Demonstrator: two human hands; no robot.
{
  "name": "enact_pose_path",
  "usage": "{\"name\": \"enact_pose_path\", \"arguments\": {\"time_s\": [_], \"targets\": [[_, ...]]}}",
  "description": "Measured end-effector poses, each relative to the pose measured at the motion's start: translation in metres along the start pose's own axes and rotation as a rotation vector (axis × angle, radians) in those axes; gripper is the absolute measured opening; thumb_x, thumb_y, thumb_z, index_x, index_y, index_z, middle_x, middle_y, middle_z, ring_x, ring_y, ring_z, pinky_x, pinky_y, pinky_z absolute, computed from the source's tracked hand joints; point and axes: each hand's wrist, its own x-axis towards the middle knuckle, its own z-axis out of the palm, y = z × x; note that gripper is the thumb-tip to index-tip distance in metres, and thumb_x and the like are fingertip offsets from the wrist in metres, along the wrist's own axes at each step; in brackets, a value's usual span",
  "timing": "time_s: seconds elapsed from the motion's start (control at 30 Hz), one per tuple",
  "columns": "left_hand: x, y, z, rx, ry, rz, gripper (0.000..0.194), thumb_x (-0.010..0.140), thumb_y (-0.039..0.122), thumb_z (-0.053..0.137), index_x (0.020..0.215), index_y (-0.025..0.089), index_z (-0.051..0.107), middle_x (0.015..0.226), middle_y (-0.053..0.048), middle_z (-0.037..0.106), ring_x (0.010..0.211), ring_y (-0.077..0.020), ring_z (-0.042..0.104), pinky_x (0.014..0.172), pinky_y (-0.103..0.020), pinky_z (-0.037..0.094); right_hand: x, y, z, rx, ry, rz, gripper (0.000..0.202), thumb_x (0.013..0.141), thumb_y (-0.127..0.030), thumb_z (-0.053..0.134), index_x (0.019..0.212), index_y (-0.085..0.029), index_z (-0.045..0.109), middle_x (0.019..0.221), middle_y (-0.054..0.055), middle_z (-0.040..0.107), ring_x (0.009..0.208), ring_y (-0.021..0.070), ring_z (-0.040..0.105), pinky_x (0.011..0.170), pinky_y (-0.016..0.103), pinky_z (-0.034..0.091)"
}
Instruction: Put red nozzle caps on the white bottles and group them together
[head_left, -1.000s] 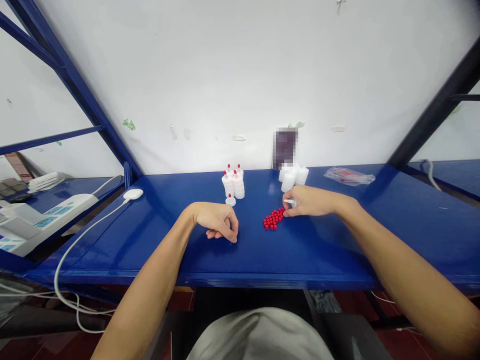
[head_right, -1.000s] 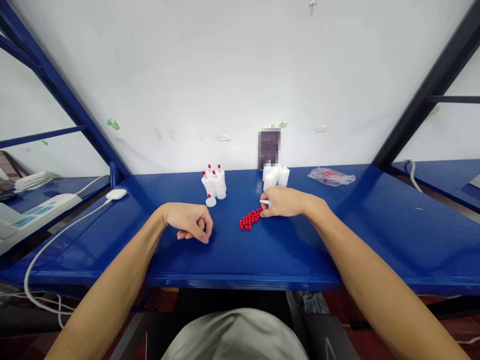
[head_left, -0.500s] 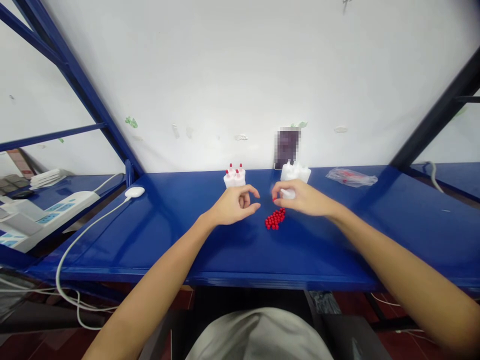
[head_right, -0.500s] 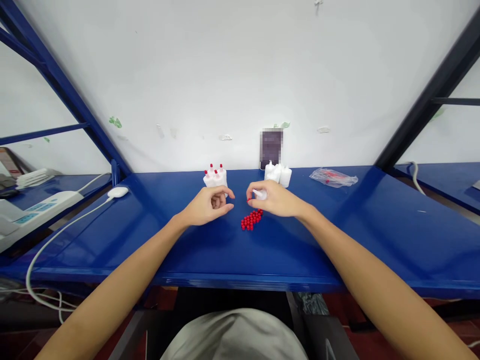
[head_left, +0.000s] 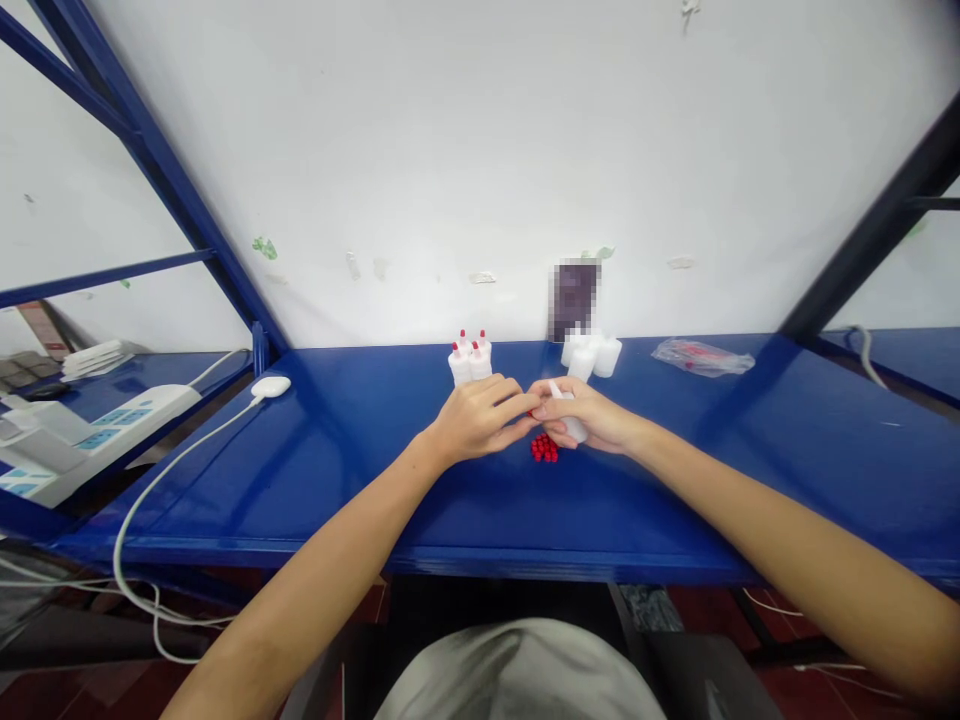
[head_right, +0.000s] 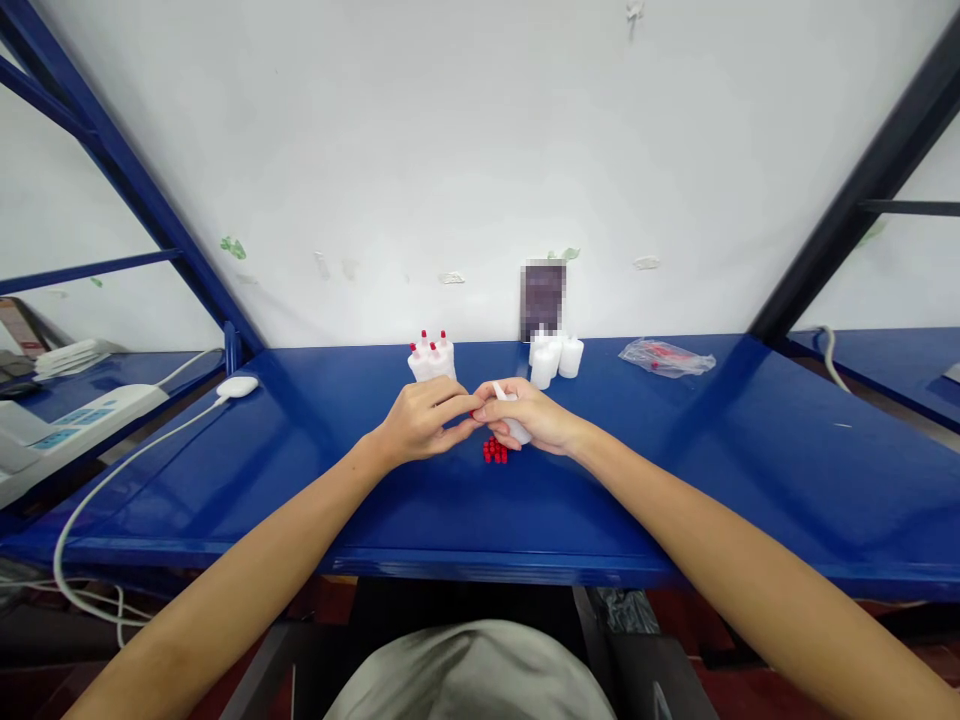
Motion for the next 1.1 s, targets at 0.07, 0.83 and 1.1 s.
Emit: {"name": "enact_pose_path", "arguments": {"time_s": [0.07,0.83,1.1], "targets": [[0.001,0.000,-0.001,0.031,0.042,0.054,0.016,0.094,0.028,0.055,0.104,0.018,0.061,0.082,-0.003,0.065,0.071,-0.0128,0.059,0.066,-0.025,0.046,-0.001,0.001,0.001,0.042,-0.036,0.007,0.013,0.076,-0.023,0.070,0.078,-0.016,0.060,0.046,-0.009,0.047,0.034,0.0065,0.043,0.037,0.020,0.029],[0.006,0.017,0.007,-0.559,-0.147,-0.542,0.028,0.098,0.037,0.046,0.090,0.015,0.062,0.065,0.003,0.048,0.059,-0.0095,0.042,0.058,-0.023,0.034,-0.006,0.003,-0.005,-1.199,0.279,-0.366,0.038,0.095,-0.045,0.036,0.067,-0.020,0.042,0.060,-0.002,0.046,0.058,0.0134,0.041,0.059,0.028,0.023],[0.001,0.014,0.008,-0.351,-0.136,-0.386,0.020,0.090,0.034,0.063,0.091,0.015,0.068,0.075,-0.001,0.062,0.063,-0.0095,0.052,0.060,-0.021,0.039,-0.009,-0.004,-0.002,-1.263,0.162,-0.303,0.030,0.092,-0.027,0.029,0.066,-0.020,0.042,0.060,0.000,0.048,0.057,0.0149,0.043,0.059,0.029,0.024]]}}
